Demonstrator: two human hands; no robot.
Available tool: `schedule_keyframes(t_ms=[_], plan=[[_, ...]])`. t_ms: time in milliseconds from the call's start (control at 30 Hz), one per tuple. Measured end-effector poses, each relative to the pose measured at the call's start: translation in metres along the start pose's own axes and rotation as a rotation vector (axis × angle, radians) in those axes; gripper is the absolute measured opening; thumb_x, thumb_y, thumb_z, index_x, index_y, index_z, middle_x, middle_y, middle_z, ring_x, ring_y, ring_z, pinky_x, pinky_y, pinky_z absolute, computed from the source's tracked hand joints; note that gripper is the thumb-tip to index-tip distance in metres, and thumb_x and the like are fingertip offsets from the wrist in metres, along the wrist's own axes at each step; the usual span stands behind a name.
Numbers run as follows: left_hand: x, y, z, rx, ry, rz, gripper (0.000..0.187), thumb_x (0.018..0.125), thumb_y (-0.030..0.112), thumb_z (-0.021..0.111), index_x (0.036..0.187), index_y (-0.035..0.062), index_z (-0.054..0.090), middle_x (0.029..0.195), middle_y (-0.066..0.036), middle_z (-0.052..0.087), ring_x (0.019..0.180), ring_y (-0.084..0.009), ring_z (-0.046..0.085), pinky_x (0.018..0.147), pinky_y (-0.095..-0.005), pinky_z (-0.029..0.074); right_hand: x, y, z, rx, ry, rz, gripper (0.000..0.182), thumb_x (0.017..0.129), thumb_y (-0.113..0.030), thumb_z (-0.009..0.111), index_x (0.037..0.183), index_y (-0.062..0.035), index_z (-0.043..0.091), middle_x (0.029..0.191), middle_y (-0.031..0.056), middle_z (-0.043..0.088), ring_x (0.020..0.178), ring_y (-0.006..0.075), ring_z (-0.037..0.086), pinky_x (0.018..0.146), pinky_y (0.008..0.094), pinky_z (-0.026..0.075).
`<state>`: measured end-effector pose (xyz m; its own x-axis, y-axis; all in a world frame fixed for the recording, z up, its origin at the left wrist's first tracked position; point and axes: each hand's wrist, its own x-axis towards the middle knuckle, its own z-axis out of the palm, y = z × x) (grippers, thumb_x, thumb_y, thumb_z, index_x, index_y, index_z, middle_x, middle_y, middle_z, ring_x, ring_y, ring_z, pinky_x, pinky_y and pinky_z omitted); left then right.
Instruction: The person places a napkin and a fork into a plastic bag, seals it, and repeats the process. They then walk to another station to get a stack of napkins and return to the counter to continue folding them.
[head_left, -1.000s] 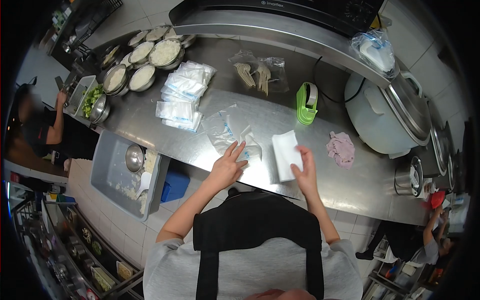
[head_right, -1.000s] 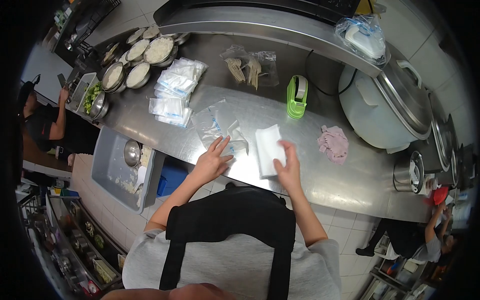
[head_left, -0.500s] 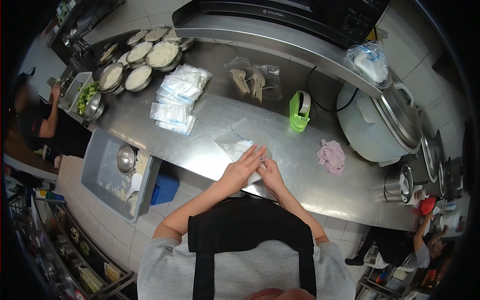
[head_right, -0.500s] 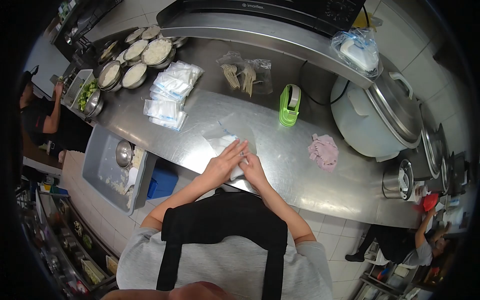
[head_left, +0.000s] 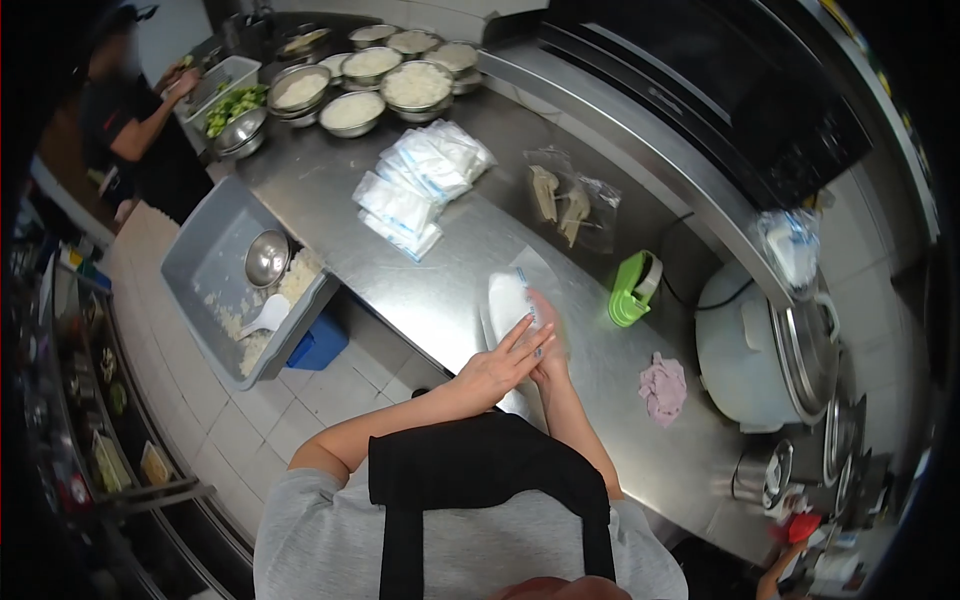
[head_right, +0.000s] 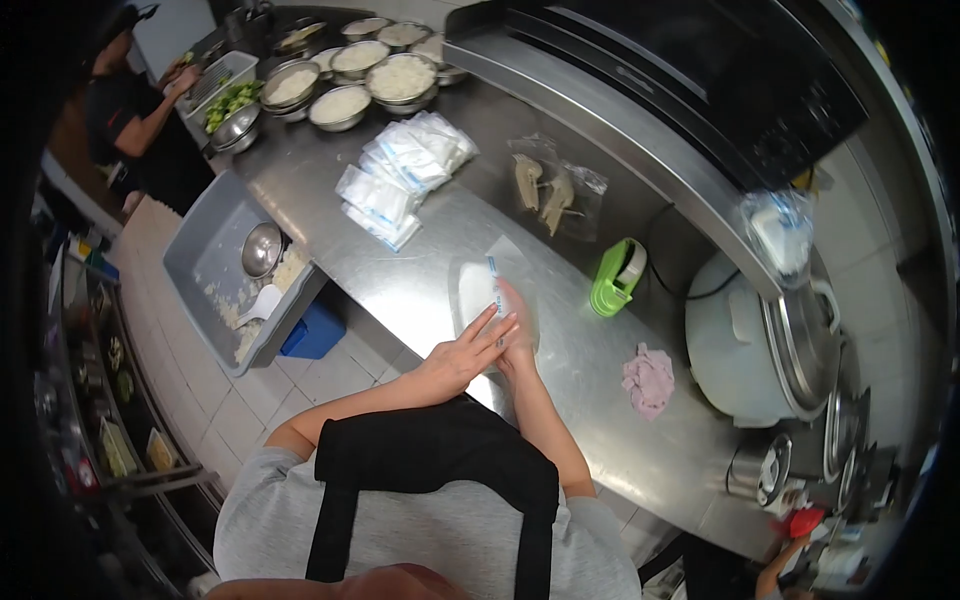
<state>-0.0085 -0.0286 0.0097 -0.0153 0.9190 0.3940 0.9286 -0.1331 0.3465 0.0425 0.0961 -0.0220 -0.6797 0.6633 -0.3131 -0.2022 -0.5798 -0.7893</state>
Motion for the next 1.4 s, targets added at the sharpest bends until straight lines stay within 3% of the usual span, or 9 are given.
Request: schedule_keyframes(t_ms=[133, 200, 300, 400, 633, 800, 1100, 1267, 1400], plan=[[-0.008, -0.008, 0.000, 0.011, -0.006, -0.048, 0.052, 0.067, -0.012, 0.051, 0.118, -0.0045, 0.046, 0.144, -0.012, 0.020, 0.131, -0.0332, 0.022, 0.058, -0.0264, 0.055, -0.002, 0.015, -0.008, -0.129, -0.038, 0.053, 0.034, 0.089, -0.019, 0.046, 0.119, -0.0038, 0.048, 0.114, 0.0078, 0.051, 0.102, 0.0178, 0.051, 0.087, 0.0291, 0.043], [-0.010, -0.008, 0.004, -0.024, 0.008, -0.012, 0.076, 0.061, -0.016, 0.051, 0.133, 0.0025, 0.031, 0.144, -0.010, 0.018, 0.132, -0.0329, 0.019, 0.055, -0.0251, 0.055, 0.005, 0.012, -0.005, -0.078, -0.057, 0.112, 0.038, 0.088, -0.022, 0.048, 0.121, -0.0042, 0.047, 0.118, 0.0087, 0.048, 0.104, 0.0191, 0.050, 0.087, 0.0301, 0.043], [-0.007, -0.006, 0.015, -0.017, -0.002, 0.130, 0.076, 0.063, -0.014, 0.050, 0.134, 0.0028, 0.029, 0.145, -0.010, 0.018, 0.132, -0.0316, 0.020, 0.055, -0.0239, 0.055, 0.015, 0.001, 0.009, -0.239, 0.038, 0.189, 0.041, 0.084, -0.025, 0.051, 0.119, -0.0038, 0.049, 0.120, 0.0088, 0.047, 0.107, 0.0196, 0.049, 0.087, 0.0312, 0.044], [-0.002, -0.006, 0.019, 0.039, 0.065, 0.204, 0.073, 0.065, -0.013, 0.050, 0.134, 0.0016, 0.029, 0.145, -0.009, 0.018, 0.132, -0.0297, 0.021, 0.057, -0.0220, 0.055, 0.012, -0.002, 0.010, -0.003, -0.423, -0.149, 0.038, 0.080, -0.023, 0.053, 0.112, -0.0034, 0.051, 0.112, 0.0100, 0.050, 0.102, 0.0197, 0.050, 0.083, 0.0326, 0.046], [0.007, -0.009, 0.014, 0.013, 0.047, 0.067, 0.062, 0.068, -0.009, 0.050, 0.128, -0.0011, 0.037, 0.144, -0.010, 0.020, 0.132, -0.0302, 0.022, 0.065, -0.0236, 0.055, 0.011, 0.017, -0.022, 0.084, -0.117, 0.091, 0.038, 0.080, -0.022, 0.054, 0.112, -0.0031, 0.051, 0.112, 0.0099, 0.051, 0.102, 0.0194, 0.050, 0.086, 0.0318, 0.043], [0.012, -0.004, 0.019, -0.040, 0.182, 0.371, 0.037, 0.071, -0.001, 0.052, 0.108, -0.0047, 0.052, 0.142, -0.014, 0.023, 0.131, -0.0296, 0.025, 0.068, -0.0250, 0.055, 0.014, 0.008, -0.022, 0.227, -0.063, 0.196, 0.037, 0.080, -0.022, 0.054, 0.112, -0.0029, 0.052, 0.112, 0.0098, 0.052, 0.103, 0.0192, 0.049, 0.088, 0.0313, 0.041], [-0.004, -0.008, 0.015, -0.071, 0.052, 0.209, 0.050, 0.072, -0.005, 0.051, 0.121, -0.0039, 0.042, 0.144, -0.012, 0.020, 0.132, -0.0295, 0.021, 0.058, -0.0232, 0.055, 0.048, 0.042, -0.020, 0.363, -0.096, 0.230, 0.046, 0.072, -0.008, 0.054, 0.116, -0.0014, 0.042, 0.112, 0.0126, 0.048, 0.099, 0.0226, 0.050, 0.084, 0.0328, 0.043], [-0.018, -0.010, 0.021, -0.018, -0.081, 0.039, 0.061, 0.070, -0.009, 0.050, 0.129, -0.0029, 0.033, 0.145, -0.011, 0.016, 0.132, -0.0292, 0.021, 0.056, -0.0239, 0.055, 0.048, 0.074, -0.034, -0.847, -0.065, -0.610, 0.047, 0.069, 0.000, 0.052, 0.114, -0.0005, 0.043, 0.111, 0.0128, 0.048, 0.101, 0.0199, 0.048, 0.087, 0.0302, 0.040], [-0.024, -0.012, 0.025, -0.020, -0.083, -0.012, 0.063, 0.072, -0.009, 0.048, 0.132, -0.0019, 0.029, 0.145, -0.011, 0.016, 0.132, -0.0288, 0.022, 0.059, -0.0244, 0.056, 0.051, 0.075, -0.049, -0.957, -0.047, -0.510, 0.040, 0.067, 0.003, 0.052, 0.107, -0.0008, 0.050, 0.101, 0.0108, 0.053, 0.095, 0.0169, 0.050, 0.085, 0.0280, 0.040]])
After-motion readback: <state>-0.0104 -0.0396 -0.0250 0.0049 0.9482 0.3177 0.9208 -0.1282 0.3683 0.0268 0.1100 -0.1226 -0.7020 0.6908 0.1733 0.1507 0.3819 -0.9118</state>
